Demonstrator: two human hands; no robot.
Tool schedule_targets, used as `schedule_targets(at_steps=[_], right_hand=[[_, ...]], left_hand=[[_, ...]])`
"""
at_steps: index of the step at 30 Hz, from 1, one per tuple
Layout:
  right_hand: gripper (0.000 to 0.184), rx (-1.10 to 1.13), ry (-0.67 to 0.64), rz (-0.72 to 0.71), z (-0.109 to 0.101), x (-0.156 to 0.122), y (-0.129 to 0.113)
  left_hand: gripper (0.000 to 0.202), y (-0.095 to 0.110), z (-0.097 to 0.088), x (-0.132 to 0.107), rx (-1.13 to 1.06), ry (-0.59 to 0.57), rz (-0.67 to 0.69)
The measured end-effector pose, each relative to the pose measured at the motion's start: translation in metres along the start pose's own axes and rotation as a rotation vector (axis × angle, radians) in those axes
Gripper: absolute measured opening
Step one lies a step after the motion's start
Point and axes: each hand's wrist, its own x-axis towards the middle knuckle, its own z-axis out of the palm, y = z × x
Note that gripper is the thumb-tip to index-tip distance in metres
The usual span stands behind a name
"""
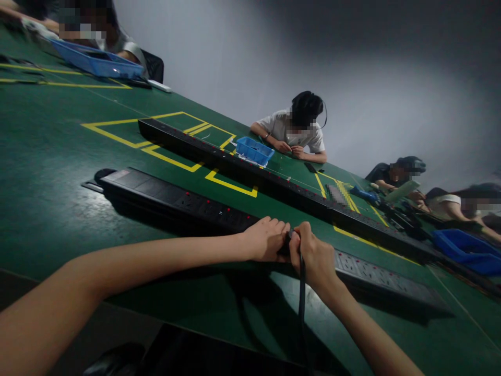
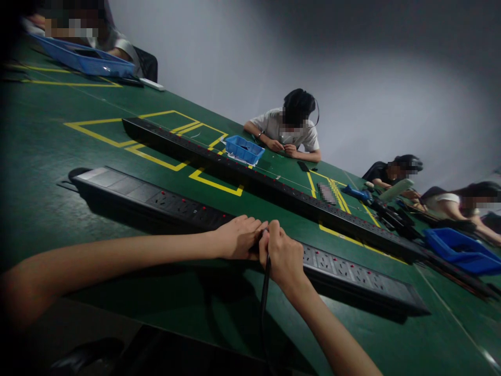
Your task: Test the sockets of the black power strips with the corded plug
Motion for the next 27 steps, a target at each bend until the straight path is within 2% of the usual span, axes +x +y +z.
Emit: schedule_targets(at_steps=[4, 8, 12, 20, 24, 27], right_hand=[[0.014, 0.046, -0.046, 0.011, 0.001, 0.001, 0.005], [0.013, -0.002, -0.047, 0.005, 0.004, -0.004, 0.002], [0.016, -0.033, 0.050, 0.031, 0.013, -0.013, -0.003], [0.018, 0.108, 0.319, 0.039, 0.033, -0.019, -0.002], [0.019, 0.169, 0.392, 0.029, 0.041, -0.022, 0.002], [0.019, 0.193, 0.371, -0.012, 0.040, -0.021, 0.007]], left_hand=[[0.071, -0.001, 0.002, 0.000, -0.007, 0.015, -0.012], [0.065, -0.001, 0.001, 0.000, -0.016, 0.017, -0.001], [0.063, -0.001, -0.002, -0.001, -0.019, 0.001, 0.008], [0.062, 0.001, -0.003, -0.002, 0.004, 0.009, 0.008], [0.063, 0.002, -0.002, -0.002, 0.019, 0.007, 0.008], [0.061, 0.002, -0.001, -0.001, 0.031, -0.002, 0.010]])
